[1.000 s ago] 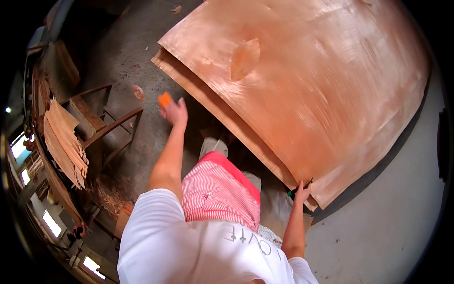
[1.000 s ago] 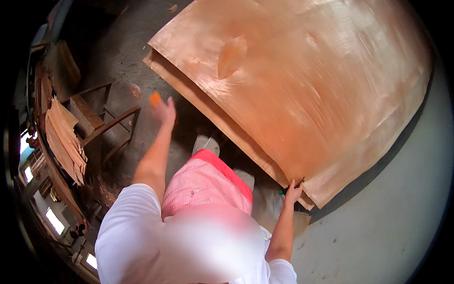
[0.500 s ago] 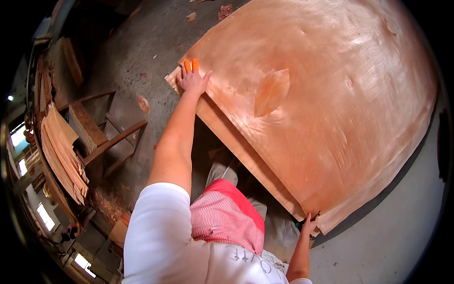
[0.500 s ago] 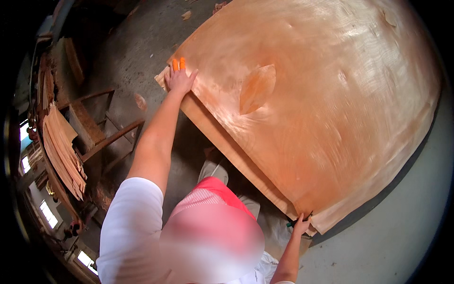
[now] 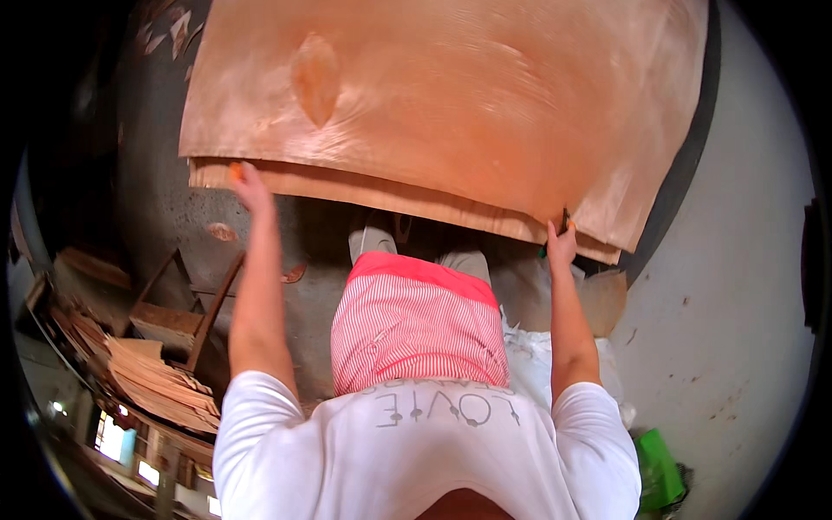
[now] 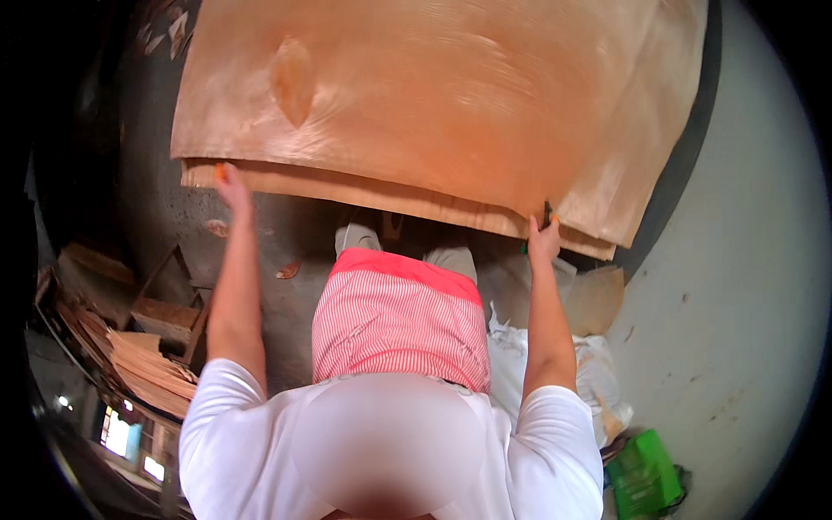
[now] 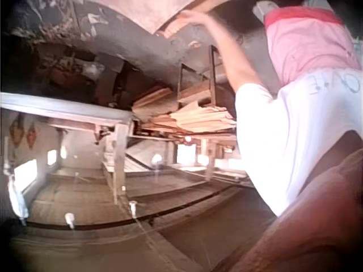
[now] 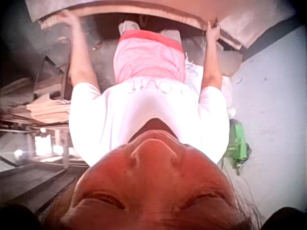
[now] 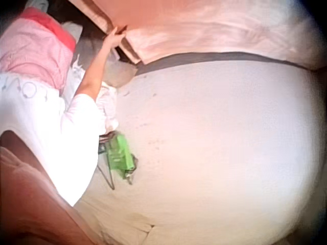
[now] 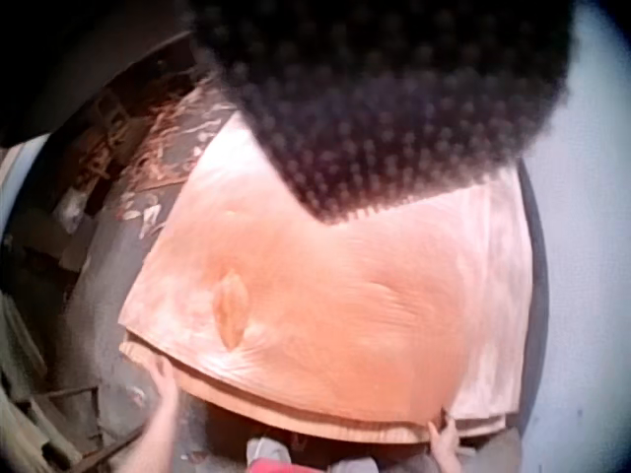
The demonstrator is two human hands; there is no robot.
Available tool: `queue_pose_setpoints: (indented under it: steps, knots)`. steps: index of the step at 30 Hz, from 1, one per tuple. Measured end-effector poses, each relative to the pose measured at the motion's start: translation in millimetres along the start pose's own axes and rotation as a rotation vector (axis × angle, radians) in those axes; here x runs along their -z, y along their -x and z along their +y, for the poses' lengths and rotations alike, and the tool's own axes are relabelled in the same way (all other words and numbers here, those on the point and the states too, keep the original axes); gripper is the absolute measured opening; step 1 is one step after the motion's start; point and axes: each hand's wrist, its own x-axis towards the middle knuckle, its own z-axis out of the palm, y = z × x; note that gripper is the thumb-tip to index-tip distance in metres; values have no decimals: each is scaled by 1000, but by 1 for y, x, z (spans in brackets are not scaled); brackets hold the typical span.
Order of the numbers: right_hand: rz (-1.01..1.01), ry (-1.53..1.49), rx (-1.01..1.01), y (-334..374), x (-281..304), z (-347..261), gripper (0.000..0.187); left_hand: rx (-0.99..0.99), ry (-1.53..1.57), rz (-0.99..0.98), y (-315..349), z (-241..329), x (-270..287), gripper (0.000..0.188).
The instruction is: The person selects wood veneer sheets from a stack and places them on a large curved surface, using a knife to trim pieces and fit them around defects or along seams.
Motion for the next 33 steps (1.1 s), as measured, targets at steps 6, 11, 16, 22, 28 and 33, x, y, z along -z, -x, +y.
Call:
queue_pose_setpoints:
  steps: [6,11,16,22,28,33]
  knots:
    - [60,-135,30,-6,-30,12,54,1231,552,-593,240,46,-89,34]
    - [34,-133,75,-19,-46,18,41,1384,567,-475,243,76,-165,50]
    - [81,-248,100,-27,-55,33,37,1283,369,-477,249,77,-186,50]
    - [6,-293,71,-36,-60,49,34,1255,204,-516,224,47,-189,47]
    - [-102,-282,61,-45,-64,58,39,932,25,-955,203,10,-195,41]
    - [20,-571,86,-44,-55,84,51,1003,-27,-837,204,11,-211,32]
